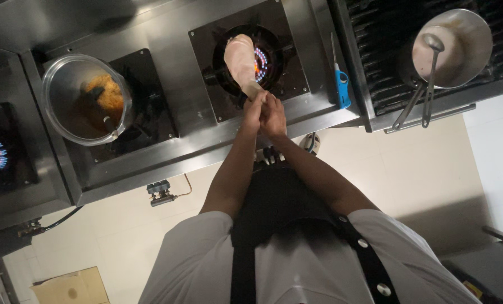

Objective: The person washes a large piece of meat in a metal bowl under running water, then holds it over a gas flame to char the surface, and finally rinses it again under the tap.

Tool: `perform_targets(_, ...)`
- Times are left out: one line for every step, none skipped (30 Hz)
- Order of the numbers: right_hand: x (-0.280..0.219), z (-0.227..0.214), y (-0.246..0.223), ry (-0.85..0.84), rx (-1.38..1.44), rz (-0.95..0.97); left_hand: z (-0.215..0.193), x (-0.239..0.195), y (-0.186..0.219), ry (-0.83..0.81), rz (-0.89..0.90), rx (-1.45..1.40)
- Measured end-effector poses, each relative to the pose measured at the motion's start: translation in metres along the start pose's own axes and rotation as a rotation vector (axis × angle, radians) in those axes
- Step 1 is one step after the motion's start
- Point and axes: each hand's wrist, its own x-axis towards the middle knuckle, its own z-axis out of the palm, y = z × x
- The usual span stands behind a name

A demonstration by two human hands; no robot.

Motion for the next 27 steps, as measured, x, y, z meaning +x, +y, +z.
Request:
perform_targets(0.0003,-0.0001,-0.0005,0.01,-0.004,-0.027,-0.0007,0.0004,-0.0005,-0.015,0.001,-0.007)
perform_targets(0.0004,-0.0002,-0.0009,0.003,0.0,0.004,-0.0013,0.0008,-0.0008,0.007,-0.029,-0.001)
perform_targets(0.0005,-0.0006,-0.0012,-0.005,0.003,0.036,-0.0015,0.0011,-0.001,0.03,-0.06,0.005)
perform_targets(0.0004,-0.0009,-0.0015,-0.013,0.007,0.067,-0.0015,0.0015,-0.0012,0.053,-0.09,0.01)
perform_targets(0.0008,-0.001,-0.0019,-0.028,-0.007,0.079,-0.0013,0.0024,-0.001,0.076,-0.111,0.029)
perform_targets(0.0012,-0.0012,-0.0024,-0.042,-0.021,0.091,-0.001,0.0032,-0.0006,0.1,-0.132,0.047)
perform_targets(0.0015,-0.0017,-0.0027,-0.056,-0.034,0.104,-0.0005,0.0037,-0.0006,0.124,-0.154,0.066)
perform_targets(0.002,-0.0023,-0.0029,-0.048,-0.034,0.096,0.0,0.0042,-0.0004,0.12,-0.136,0.08)
perform_targets(0.0019,-0.0026,-0.0033,-0.039,-0.033,0.088,-0.0003,0.0042,-0.0002,0.116,-0.119,0.095)
perform_targets(0.002,-0.003,-0.0035,-0.031,-0.033,0.081,-0.0007,0.004,-0.0002,0.112,-0.102,0.11)
perform_targets(0.0019,-0.0032,-0.0037,-0.04,-0.037,0.08,-0.0015,0.0037,-0.0003,0.091,-0.099,0.096)
perform_targets(0.0018,-0.0036,-0.0036,-0.048,-0.042,0.079,-0.0024,0.0032,-0.0008,0.069,-0.095,0.083)
perform_targets(0.002,-0.0039,-0.0034,-0.056,-0.046,0.078,-0.003,0.0029,-0.0013,0.048,-0.091,0.069)
perform_targets(0.0019,-0.0042,-0.0031,-0.059,-0.046,0.062,-0.0036,0.0026,-0.0019,0.044,-0.099,0.057)
perform_targets(0.0021,-0.0043,-0.0029,-0.061,-0.047,0.045,-0.0041,0.0027,-0.0025,0.039,-0.106,0.044)
perform_targets(0.0024,-0.0041,-0.0029,-0.064,-0.048,0.028,-0.0044,0.003,-0.003,0.035,-0.114,0.031)
perform_targets(0.0027,-0.0042,-0.0027,-0.067,-0.05,0.053,-0.004,0.0036,-0.0037,0.025,-0.099,0.003)
perform_targets(0.0034,-0.0039,-0.0027,-0.07,-0.051,0.077,-0.0034,0.0045,-0.0041,0.014,-0.084,-0.024)
perform_targets(0.0041,-0.0033,-0.0028,-0.075,-0.052,0.101,-0.003,0.0055,-0.0042,0.005,-0.069,-0.053)
perform_targets(0.0046,-0.0025,-0.003,-0.069,-0.043,0.099,-0.0029,0.0064,-0.0038,0.014,-0.077,-0.035)
perform_targets(0.0049,-0.002,-0.0031,-0.064,-0.035,0.097,-0.0027,0.007,-0.0035,0.023,-0.085,-0.018)
perform_targets(0.0049,-0.0016,-0.003,-0.058,-0.026,0.095,-0.0026,0.0072,-0.0032,0.033,-0.093,-0.002)
perform_targets(0.0048,-0.0013,-0.0028,-0.042,-0.024,0.074,-0.0023,0.0072,-0.0029,0.019,-0.07,-0.01)
perform_targets(0.0047,-0.001,-0.0022,-0.026,-0.022,0.053,-0.0021,0.007,-0.0026,0.004,-0.047,-0.019)
perform_targets(0.0047,-0.0007,-0.0015,-0.01,-0.021,0.032,-0.0019,0.0068,-0.0024,-0.01,-0.024,-0.028)
perform_targets(0.0048,-0.0005,-0.0006,-0.019,-0.021,0.037,-0.0017,0.0066,-0.0021,0.012,-0.044,-0.006)
perform_targets(0.0052,-0.0001,0.0003,-0.027,-0.022,0.042,-0.0014,0.0068,-0.0016,0.035,-0.064,0.015)
